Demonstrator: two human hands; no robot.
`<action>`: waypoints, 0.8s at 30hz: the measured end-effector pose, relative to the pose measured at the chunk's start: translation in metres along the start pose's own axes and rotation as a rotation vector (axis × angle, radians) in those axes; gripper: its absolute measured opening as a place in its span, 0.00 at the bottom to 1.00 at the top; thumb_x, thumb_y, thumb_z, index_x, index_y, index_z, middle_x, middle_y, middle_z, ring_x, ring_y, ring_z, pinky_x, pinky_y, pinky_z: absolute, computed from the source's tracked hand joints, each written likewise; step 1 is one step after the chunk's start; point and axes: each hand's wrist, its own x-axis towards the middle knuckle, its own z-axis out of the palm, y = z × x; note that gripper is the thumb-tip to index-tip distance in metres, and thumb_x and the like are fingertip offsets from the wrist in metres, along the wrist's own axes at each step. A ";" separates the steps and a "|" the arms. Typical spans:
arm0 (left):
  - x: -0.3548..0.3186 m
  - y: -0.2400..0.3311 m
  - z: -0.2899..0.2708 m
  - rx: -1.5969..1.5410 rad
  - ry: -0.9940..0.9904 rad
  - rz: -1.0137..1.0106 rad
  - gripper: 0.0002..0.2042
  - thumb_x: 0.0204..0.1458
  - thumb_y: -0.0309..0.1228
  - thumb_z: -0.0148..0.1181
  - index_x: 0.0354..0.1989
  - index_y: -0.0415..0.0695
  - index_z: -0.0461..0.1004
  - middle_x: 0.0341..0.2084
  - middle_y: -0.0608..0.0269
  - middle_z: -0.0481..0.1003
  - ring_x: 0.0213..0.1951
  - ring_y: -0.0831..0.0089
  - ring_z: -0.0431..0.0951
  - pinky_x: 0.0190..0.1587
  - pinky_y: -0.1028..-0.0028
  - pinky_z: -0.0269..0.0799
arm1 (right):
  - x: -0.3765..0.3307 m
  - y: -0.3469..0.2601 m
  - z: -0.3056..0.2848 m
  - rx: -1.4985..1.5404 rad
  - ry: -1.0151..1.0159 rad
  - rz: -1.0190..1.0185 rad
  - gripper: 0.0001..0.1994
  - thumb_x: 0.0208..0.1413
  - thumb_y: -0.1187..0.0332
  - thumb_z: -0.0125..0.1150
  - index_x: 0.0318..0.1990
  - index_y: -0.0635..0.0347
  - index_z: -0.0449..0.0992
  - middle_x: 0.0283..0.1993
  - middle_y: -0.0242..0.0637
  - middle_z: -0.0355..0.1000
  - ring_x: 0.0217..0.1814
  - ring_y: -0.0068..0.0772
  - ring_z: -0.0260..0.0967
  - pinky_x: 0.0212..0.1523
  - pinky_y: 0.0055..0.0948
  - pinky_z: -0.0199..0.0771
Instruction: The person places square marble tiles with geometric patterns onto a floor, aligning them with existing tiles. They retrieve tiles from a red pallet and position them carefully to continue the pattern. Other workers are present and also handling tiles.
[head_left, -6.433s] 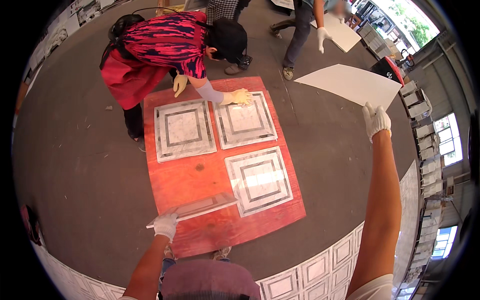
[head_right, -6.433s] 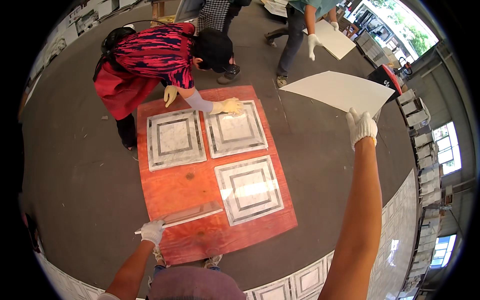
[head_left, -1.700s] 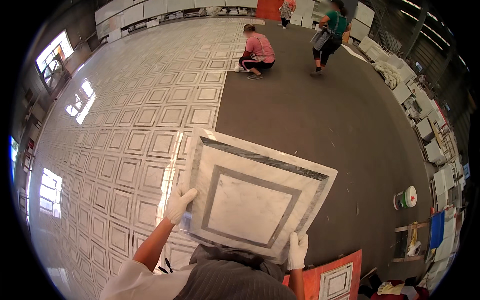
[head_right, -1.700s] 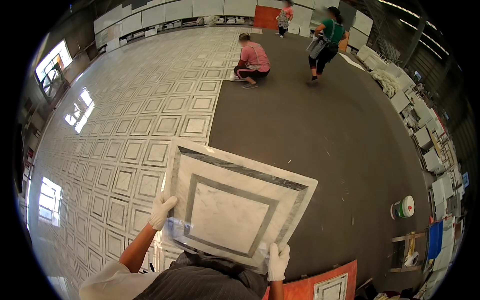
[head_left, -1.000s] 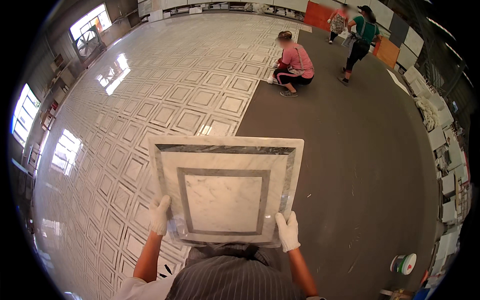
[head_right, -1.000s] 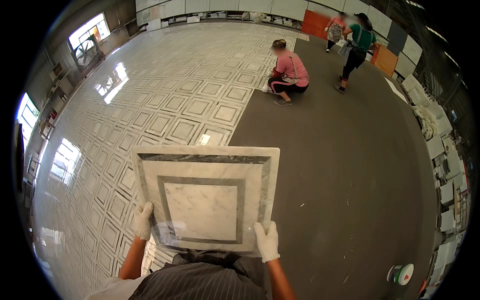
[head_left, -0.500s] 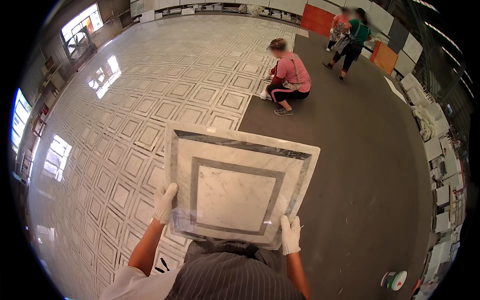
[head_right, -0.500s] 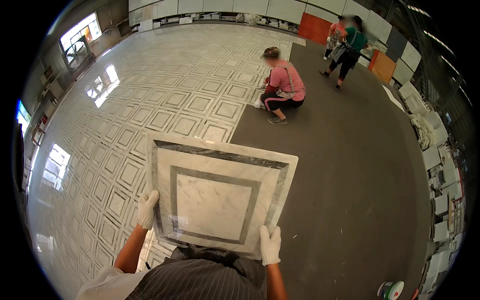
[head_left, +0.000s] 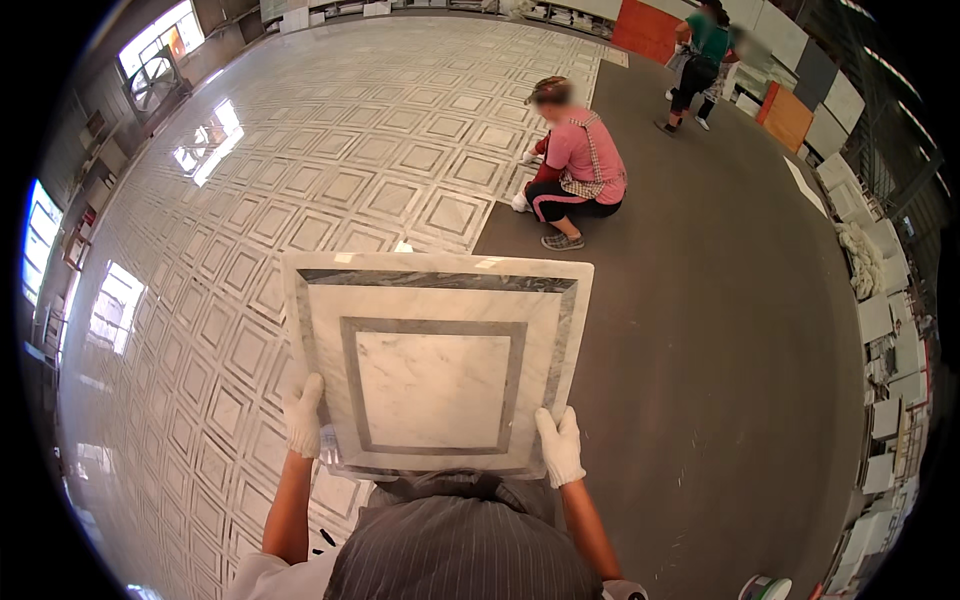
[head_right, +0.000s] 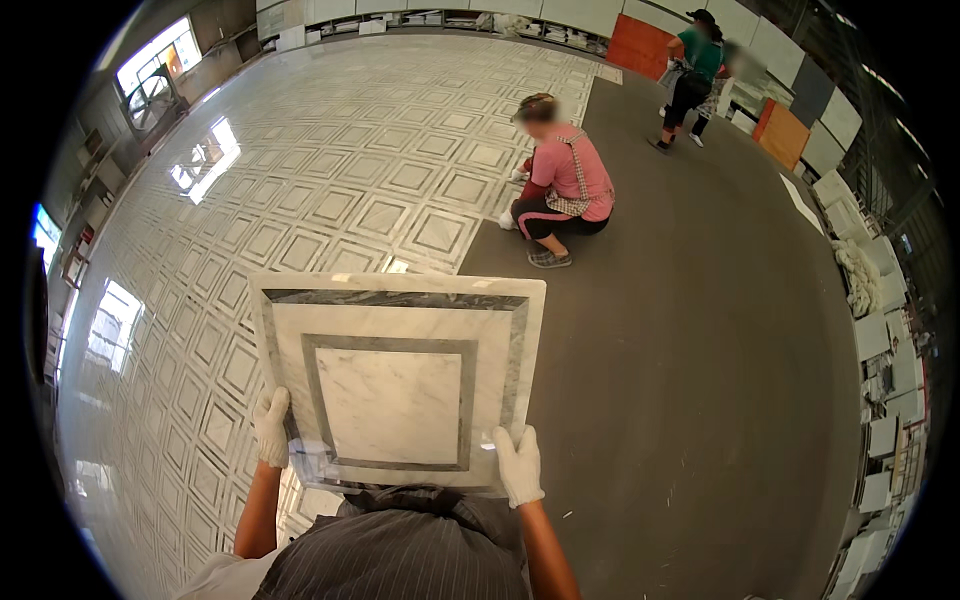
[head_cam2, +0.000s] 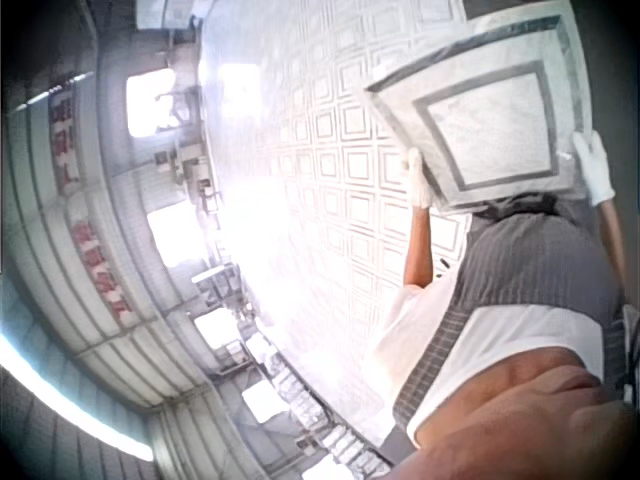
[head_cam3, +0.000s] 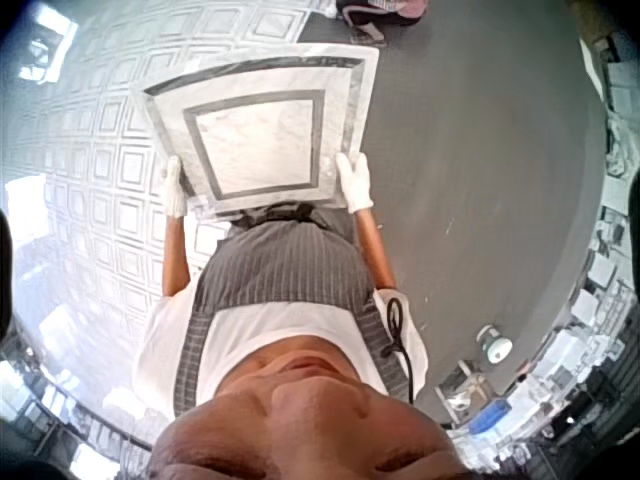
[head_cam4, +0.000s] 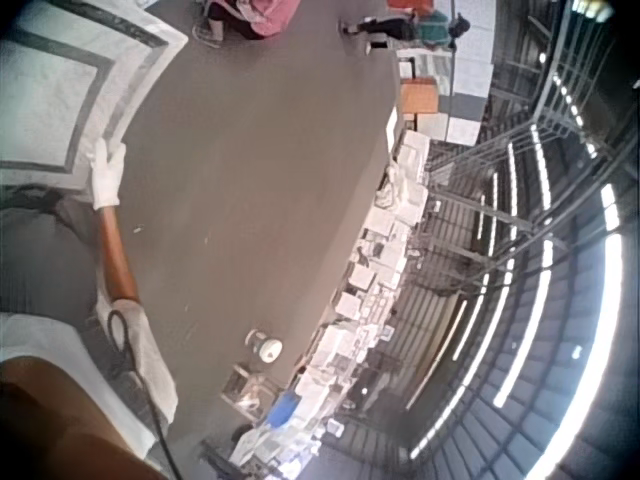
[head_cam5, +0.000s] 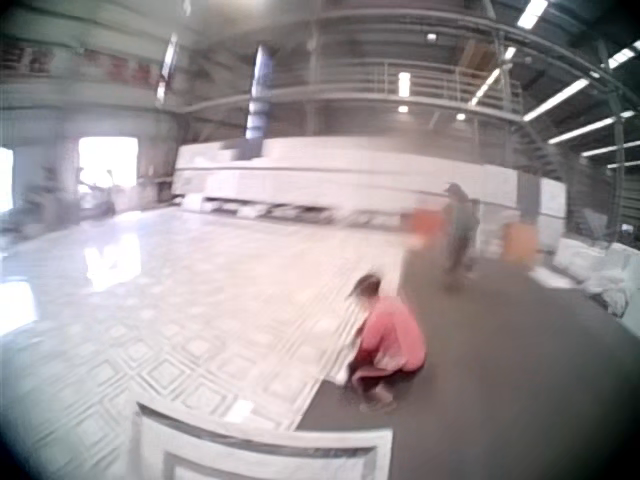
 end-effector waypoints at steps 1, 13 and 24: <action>0.007 0.006 0.016 -0.006 0.021 0.035 0.17 0.57 0.37 0.55 0.49 0.36 0.73 0.38 0.70 0.75 0.39 0.82 0.71 0.43 0.80 0.66 | 0.025 -0.013 -0.005 -0.008 -0.038 0.021 0.16 0.54 0.59 0.60 0.35 0.65 0.69 0.32 0.40 0.72 0.35 0.29 0.68 0.38 0.31 0.68; 0.080 0.034 0.127 -0.062 0.299 0.091 0.12 0.57 0.37 0.56 0.39 0.40 0.73 0.31 0.73 0.71 0.33 0.83 0.67 0.38 0.80 0.64 | 0.231 -0.072 -0.009 -0.093 -0.303 -0.043 0.23 0.55 0.52 0.57 0.44 0.67 0.67 0.39 0.52 0.73 0.43 0.48 0.70 0.44 0.40 0.67; 0.249 0.051 0.233 -0.077 0.203 0.086 0.11 0.56 0.37 0.58 0.36 0.42 0.74 0.28 0.75 0.71 0.31 0.84 0.67 0.36 0.80 0.63 | 0.374 -0.132 -0.007 -0.118 -0.166 0.020 0.22 0.54 0.52 0.58 0.41 0.65 0.67 0.36 0.49 0.74 0.35 0.46 0.71 0.40 0.41 0.69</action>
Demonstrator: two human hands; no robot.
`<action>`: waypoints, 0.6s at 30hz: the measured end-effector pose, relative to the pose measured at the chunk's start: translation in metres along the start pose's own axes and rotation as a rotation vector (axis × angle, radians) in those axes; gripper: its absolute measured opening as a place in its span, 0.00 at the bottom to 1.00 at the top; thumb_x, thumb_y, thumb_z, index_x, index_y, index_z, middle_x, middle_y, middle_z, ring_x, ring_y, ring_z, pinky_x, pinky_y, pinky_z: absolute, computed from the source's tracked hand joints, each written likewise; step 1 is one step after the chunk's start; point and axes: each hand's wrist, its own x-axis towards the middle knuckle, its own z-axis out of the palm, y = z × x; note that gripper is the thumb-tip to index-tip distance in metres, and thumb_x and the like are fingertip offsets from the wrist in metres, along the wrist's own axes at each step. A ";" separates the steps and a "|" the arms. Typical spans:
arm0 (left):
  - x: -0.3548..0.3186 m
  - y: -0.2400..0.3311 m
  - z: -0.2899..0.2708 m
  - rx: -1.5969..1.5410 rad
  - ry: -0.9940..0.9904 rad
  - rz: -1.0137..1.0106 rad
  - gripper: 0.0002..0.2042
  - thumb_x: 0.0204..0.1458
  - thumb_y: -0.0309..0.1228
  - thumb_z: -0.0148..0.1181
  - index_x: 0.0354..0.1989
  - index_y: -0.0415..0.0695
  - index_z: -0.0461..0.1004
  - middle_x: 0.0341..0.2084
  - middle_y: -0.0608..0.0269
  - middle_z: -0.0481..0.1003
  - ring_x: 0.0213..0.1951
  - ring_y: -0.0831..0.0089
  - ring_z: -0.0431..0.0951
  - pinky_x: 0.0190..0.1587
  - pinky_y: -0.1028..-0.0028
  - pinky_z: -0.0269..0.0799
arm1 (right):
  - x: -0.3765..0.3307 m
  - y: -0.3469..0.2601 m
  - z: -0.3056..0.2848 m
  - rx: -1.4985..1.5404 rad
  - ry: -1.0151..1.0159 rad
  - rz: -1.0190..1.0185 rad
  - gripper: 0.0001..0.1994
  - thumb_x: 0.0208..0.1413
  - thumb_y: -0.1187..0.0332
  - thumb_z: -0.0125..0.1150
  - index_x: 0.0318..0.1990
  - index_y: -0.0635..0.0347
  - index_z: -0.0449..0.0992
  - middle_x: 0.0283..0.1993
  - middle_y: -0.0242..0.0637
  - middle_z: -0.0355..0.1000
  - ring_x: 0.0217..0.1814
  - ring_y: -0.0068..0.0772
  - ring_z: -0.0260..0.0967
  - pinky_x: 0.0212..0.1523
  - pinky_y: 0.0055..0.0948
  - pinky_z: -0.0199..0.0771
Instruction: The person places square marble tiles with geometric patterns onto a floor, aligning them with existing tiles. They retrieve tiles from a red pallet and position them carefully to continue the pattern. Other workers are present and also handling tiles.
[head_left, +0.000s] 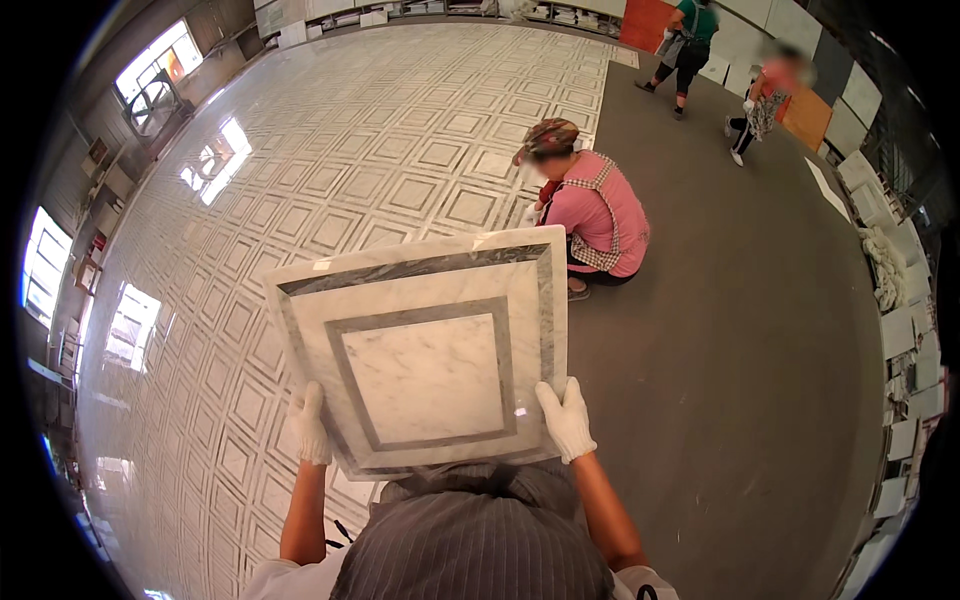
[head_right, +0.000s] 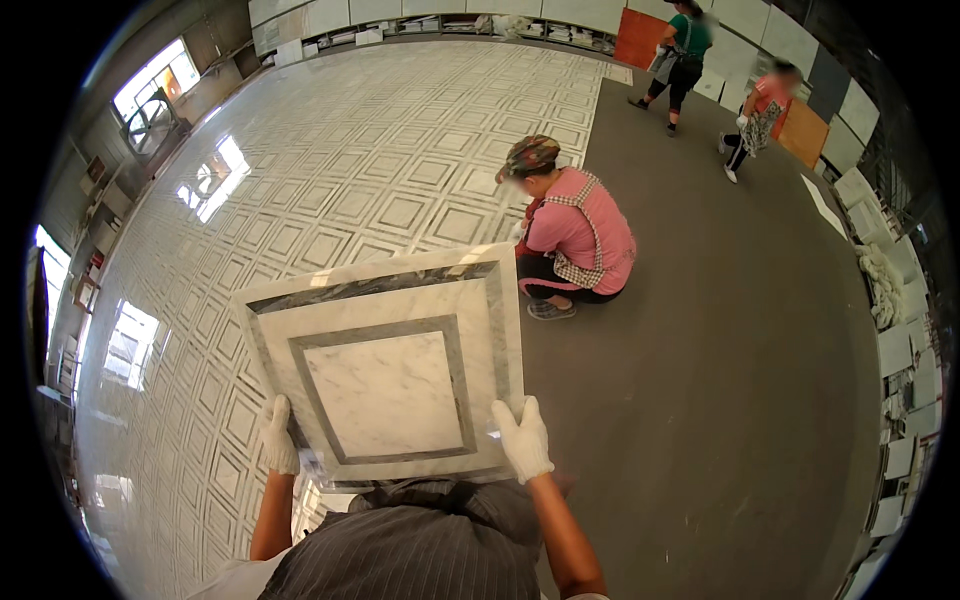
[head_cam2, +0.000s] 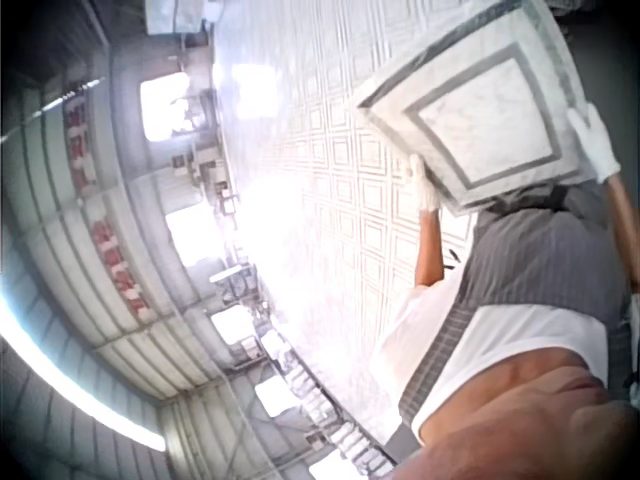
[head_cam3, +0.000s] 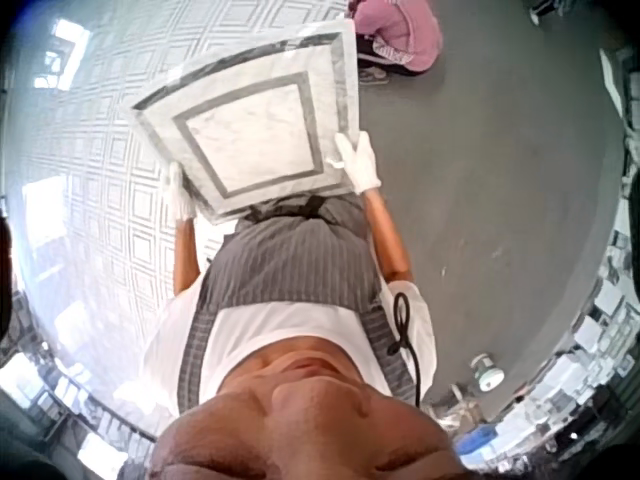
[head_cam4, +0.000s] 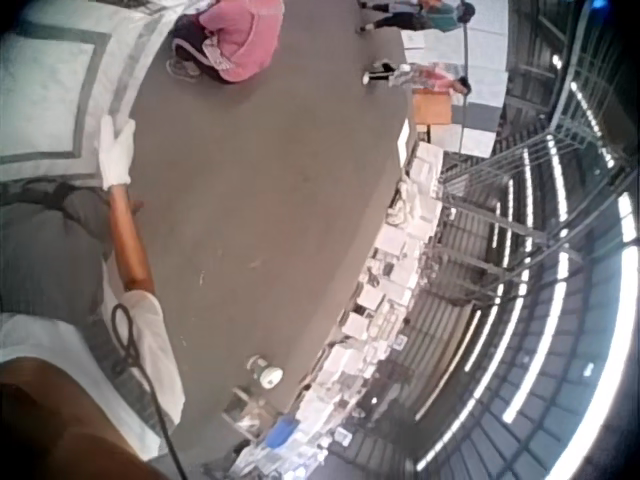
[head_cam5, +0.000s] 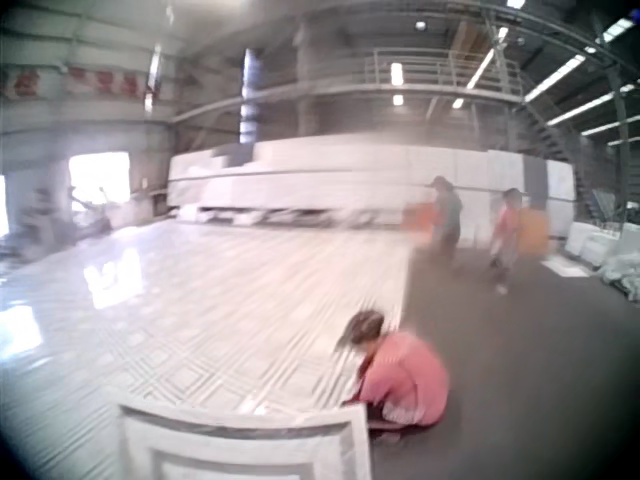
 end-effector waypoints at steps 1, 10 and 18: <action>0.011 0.012 0.026 -0.020 -0.051 0.001 0.10 0.57 0.37 0.57 0.37 0.42 0.75 0.28 0.75 0.72 0.31 0.85 0.68 0.36 0.81 0.64 | 0.012 -0.004 0.000 0.032 0.031 0.024 0.22 0.54 0.52 0.58 0.41 0.65 0.67 0.36 0.49 0.74 0.36 0.45 0.71 0.41 0.41 0.69; 0.136 0.025 0.111 0.028 -0.169 -0.068 0.09 0.58 0.36 0.56 0.32 0.43 0.75 0.27 0.78 0.71 0.29 0.87 0.65 0.34 0.82 0.61 | 0.105 -0.038 0.013 0.102 0.171 0.071 0.21 0.54 0.53 0.59 0.40 0.64 0.68 0.36 0.48 0.73 0.38 0.43 0.70 0.42 0.38 0.68; 0.184 0.016 0.138 0.006 -0.125 -0.046 0.14 0.58 0.34 0.54 0.45 0.36 0.73 0.36 0.69 0.74 0.36 0.81 0.71 0.40 0.79 0.66 | 0.185 -0.072 0.011 -0.015 0.075 0.057 0.22 0.54 0.51 0.57 0.40 0.64 0.67 0.35 0.49 0.72 0.39 0.46 0.70 0.43 0.40 0.67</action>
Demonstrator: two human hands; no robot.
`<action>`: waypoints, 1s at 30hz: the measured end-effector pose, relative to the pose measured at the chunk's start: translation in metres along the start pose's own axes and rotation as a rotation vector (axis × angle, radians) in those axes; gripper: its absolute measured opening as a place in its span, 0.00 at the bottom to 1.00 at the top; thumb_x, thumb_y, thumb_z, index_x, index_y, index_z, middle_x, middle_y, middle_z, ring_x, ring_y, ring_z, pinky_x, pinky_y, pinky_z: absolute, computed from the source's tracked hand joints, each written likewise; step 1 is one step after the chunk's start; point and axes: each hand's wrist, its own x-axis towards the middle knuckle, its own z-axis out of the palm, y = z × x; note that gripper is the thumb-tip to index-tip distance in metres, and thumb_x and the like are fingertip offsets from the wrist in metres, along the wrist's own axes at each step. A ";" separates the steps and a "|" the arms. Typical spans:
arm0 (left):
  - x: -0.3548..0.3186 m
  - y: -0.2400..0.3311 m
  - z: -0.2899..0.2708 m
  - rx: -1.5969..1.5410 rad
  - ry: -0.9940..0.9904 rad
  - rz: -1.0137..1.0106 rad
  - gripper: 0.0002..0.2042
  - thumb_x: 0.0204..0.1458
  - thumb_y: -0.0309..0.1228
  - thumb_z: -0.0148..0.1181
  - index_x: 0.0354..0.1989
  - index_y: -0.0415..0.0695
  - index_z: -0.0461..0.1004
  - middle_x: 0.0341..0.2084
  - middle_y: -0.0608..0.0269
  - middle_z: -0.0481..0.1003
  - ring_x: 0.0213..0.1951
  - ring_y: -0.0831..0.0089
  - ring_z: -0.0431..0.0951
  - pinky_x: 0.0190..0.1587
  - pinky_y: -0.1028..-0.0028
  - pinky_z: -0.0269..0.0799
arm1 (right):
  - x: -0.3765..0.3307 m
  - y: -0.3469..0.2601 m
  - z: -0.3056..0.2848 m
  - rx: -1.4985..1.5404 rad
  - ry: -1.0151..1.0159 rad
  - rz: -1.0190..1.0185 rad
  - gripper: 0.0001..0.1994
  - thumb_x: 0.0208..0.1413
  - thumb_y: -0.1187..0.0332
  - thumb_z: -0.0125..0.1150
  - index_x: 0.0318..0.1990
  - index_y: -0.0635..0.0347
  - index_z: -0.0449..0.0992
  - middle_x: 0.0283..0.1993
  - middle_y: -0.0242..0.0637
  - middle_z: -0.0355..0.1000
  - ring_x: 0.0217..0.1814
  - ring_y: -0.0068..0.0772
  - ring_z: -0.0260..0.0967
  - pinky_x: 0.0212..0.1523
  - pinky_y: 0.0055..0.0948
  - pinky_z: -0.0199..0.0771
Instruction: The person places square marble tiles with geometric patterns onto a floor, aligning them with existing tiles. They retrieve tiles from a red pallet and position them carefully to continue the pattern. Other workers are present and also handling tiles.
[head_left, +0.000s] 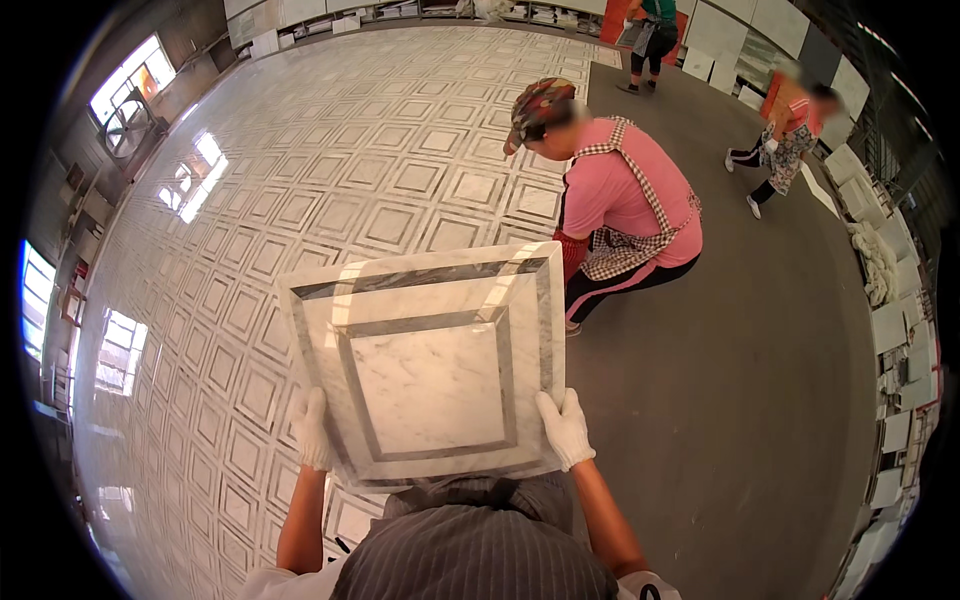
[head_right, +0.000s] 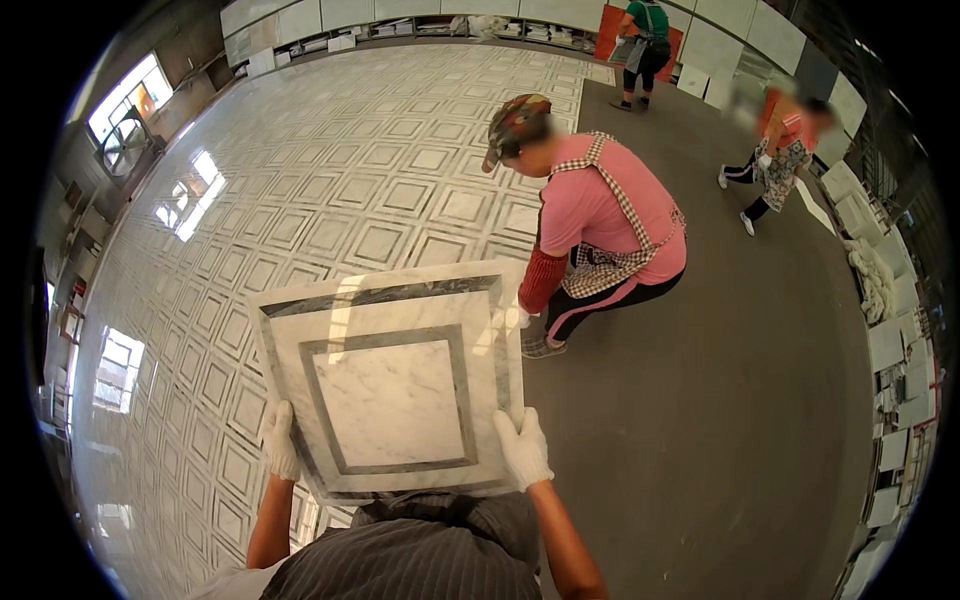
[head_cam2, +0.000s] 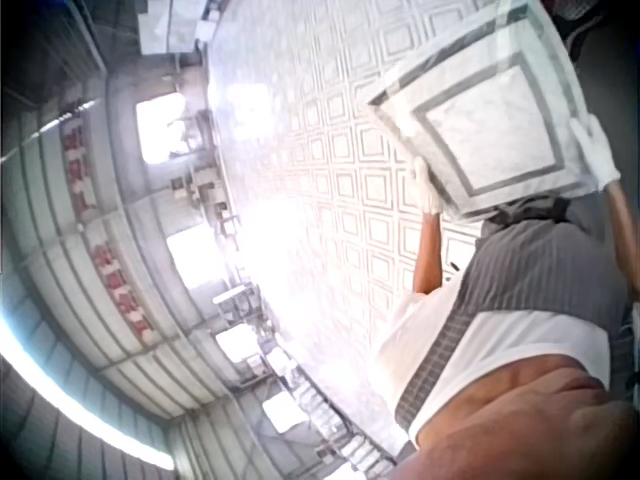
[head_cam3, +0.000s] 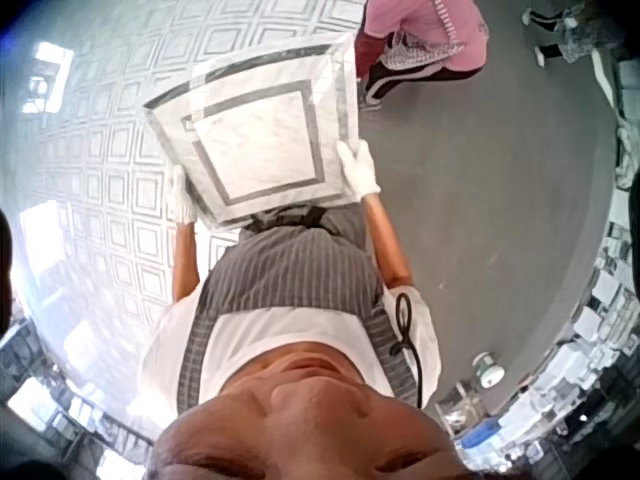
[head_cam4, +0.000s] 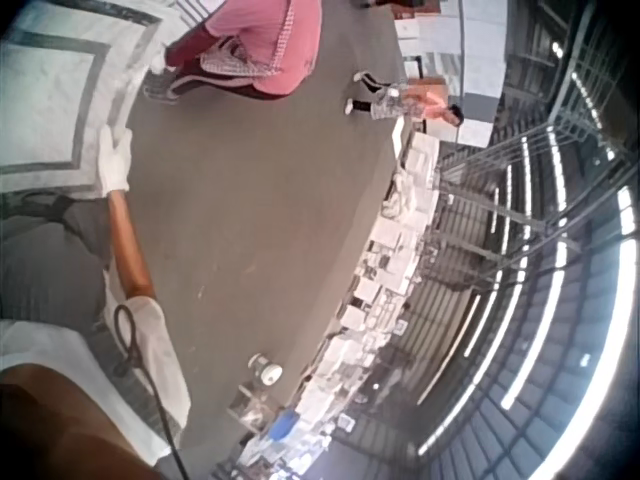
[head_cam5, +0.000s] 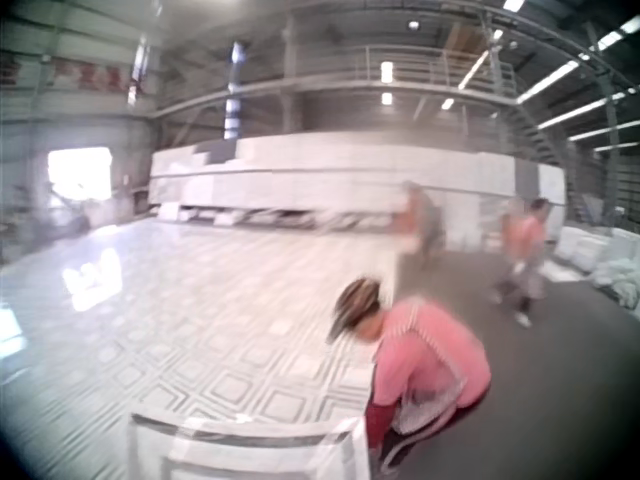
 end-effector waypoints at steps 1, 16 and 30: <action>-0.002 0.007 0.012 -0.024 -0.001 0.006 0.14 0.58 0.34 0.54 0.45 0.36 0.73 0.36 0.69 0.74 0.37 0.82 0.71 0.40 0.79 0.66 | 0.013 -0.001 -0.001 -0.007 -0.020 0.004 0.22 0.54 0.50 0.57 0.41 0.64 0.67 0.35 0.49 0.72 0.40 0.48 0.70 0.44 0.40 0.67; 0.089 -0.053 0.132 0.098 0.357 -0.089 0.16 0.59 0.41 0.53 0.45 0.39 0.71 0.37 0.67 0.74 0.37 0.80 0.71 0.41 0.77 0.67 | 0.293 -0.024 0.014 -0.148 -0.388 -0.060 0.28 0.53 0.45 0.54 0.43 0.67 0.67 0.38 0.57 0.73 0.44 0.57 0.70 0.46 0.43 0.66; 0.194 -0.172 0.249 0.592 0.115 -0.638 0.18 0.54 0.42 0.58 0.38 0.35 0.76 0.24 0.69 0.73 0.25 0.81 0.69 0.28 0.77 0.64 | 0.357 0.118 -0.013 -0.288 -0.294 0.493 0.30 0.52 0.44 0.54 0.47 0.68 0.70 0.47 0.56 0.72 0.52 0.56 0.69 0.51 0.42 0.66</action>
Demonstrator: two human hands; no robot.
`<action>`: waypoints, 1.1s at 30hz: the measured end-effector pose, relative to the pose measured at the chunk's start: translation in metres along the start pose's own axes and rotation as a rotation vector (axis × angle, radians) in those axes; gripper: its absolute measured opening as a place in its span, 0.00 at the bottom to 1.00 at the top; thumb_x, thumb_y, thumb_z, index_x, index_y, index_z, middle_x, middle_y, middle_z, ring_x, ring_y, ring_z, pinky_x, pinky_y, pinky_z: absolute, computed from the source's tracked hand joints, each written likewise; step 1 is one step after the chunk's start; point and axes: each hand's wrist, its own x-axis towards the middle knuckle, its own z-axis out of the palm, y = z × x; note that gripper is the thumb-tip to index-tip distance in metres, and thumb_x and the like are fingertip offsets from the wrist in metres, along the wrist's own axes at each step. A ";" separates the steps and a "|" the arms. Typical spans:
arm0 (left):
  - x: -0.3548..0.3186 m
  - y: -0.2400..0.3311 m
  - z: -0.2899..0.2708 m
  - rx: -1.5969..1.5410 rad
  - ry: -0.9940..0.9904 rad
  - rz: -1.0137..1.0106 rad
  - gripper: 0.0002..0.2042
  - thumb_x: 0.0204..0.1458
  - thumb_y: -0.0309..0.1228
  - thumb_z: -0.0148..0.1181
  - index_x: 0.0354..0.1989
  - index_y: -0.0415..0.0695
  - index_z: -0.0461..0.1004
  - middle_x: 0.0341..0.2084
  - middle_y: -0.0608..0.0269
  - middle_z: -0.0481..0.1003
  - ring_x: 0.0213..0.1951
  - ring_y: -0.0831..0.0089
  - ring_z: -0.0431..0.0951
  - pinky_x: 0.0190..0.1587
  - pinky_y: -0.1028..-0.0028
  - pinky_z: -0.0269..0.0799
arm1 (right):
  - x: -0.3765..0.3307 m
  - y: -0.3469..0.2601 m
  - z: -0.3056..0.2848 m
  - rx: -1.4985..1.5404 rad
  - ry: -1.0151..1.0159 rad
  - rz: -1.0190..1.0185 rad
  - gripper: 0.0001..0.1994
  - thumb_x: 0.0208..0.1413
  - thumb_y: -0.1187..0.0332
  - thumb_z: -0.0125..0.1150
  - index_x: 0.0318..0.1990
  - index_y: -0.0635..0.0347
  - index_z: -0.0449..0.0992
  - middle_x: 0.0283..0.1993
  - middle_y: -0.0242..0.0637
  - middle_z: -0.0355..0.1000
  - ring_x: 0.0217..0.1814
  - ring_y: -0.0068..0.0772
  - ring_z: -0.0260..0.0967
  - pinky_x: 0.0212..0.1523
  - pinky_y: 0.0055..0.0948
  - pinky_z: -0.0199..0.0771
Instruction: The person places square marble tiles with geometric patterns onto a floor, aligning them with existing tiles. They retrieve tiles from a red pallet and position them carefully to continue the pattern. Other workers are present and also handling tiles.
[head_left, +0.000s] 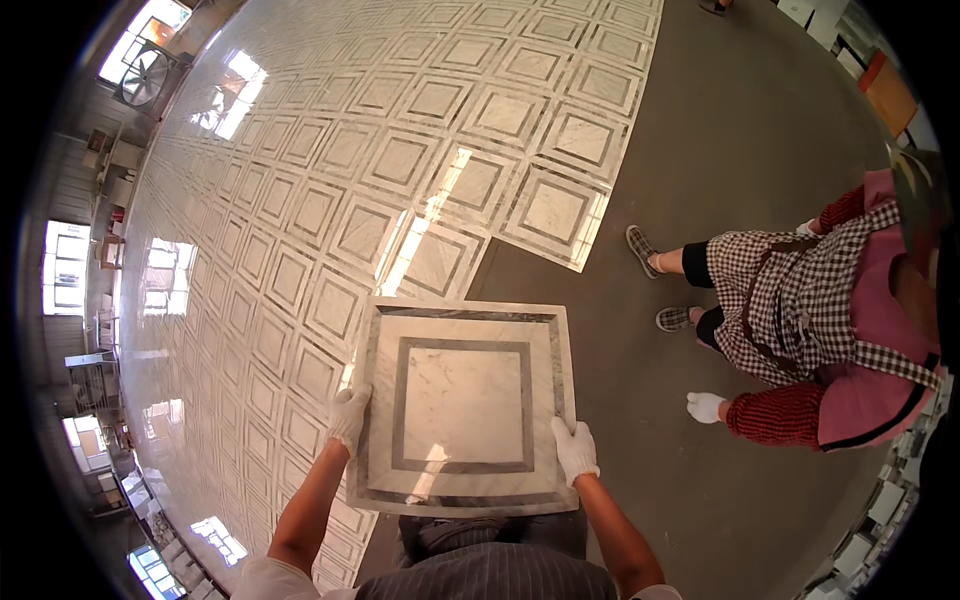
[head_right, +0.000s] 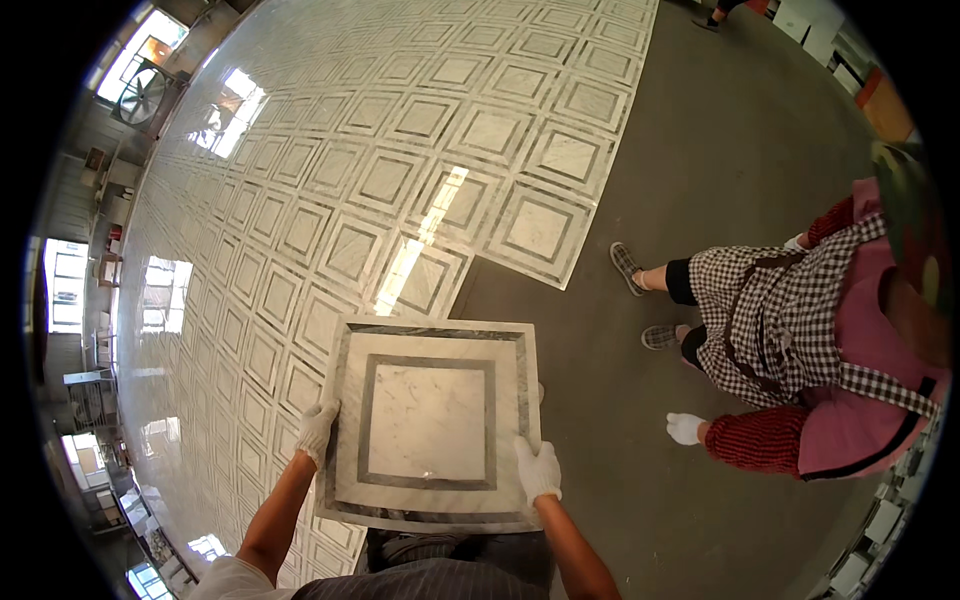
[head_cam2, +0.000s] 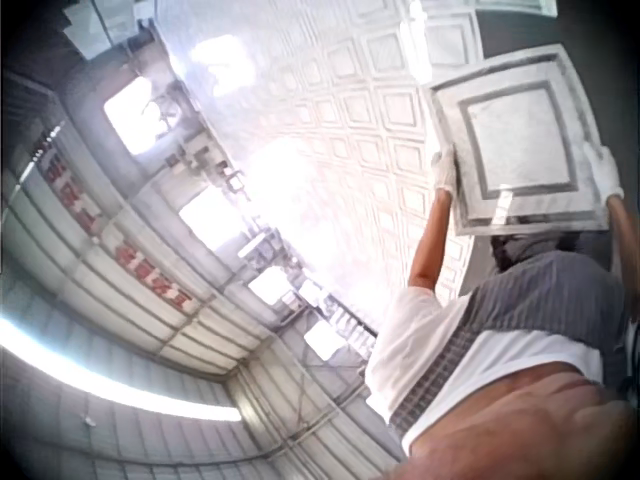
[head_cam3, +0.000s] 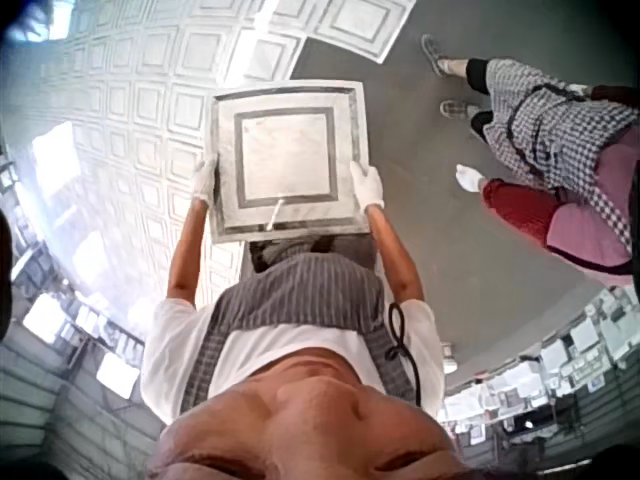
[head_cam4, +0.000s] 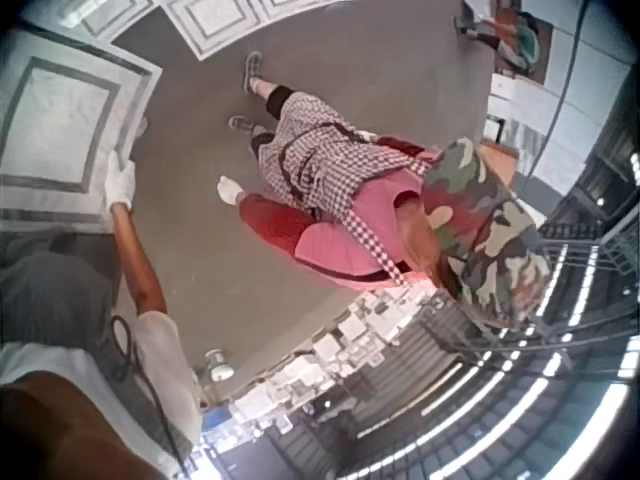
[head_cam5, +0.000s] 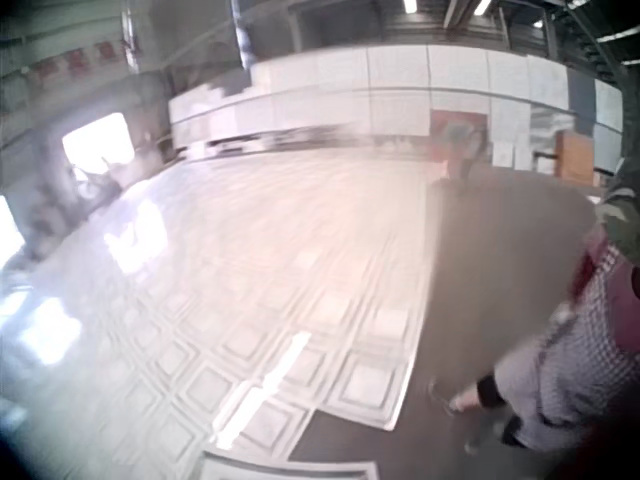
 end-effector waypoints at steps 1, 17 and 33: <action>0.023 -0.013 0.017 0.022 -0.039 -0.023 0.19 0.53 0.42 0.58 0.38 0.34 0.76 0.24 0.69 0.73 0.25 0.80 0.69 0.28 0.77 0.64 | 0.017 0.014 0.006 0.006 0.050 0.032 0.30 0.51 0.44 0.54 0.44 0.68 0.72 0.45 0.56 0.73 0.50 0.56 0.69 0.51 0.43 0.66; 0.396 -0.103 0.324 0.353 -0.248 0.128 0.25 0.53 0.51 0.56 0.33 0.34 0.75 0.23 0.61 0.74 0.29 0.74 0.72 0.33 0.72 0.67 | 0.366 0.144 0.178 0.359 0.473 0.188 0.21 0.56 0.53 0.60 0.36 0.68 0.74 0.33 0.37 0.74 0.34 0.25 0.68 0.39 0.28 0.69; 0.589 -0.182 0.456 0.266 -0.169 0.186 0.26 0.54 0.53 0.55 0.27 0.37 0.75 0.17 0.72 0.67 0.22 0.82 0.62 0.26 0.77 0.59 | 0.597 0.162 0.278 0.529 0.586 0.175 0.19 0.53 0.54 0.65 0.30 0.66 0.74 0.30 0.31 0.71 0.31 0.20 0.63 0.36 0.24 0.66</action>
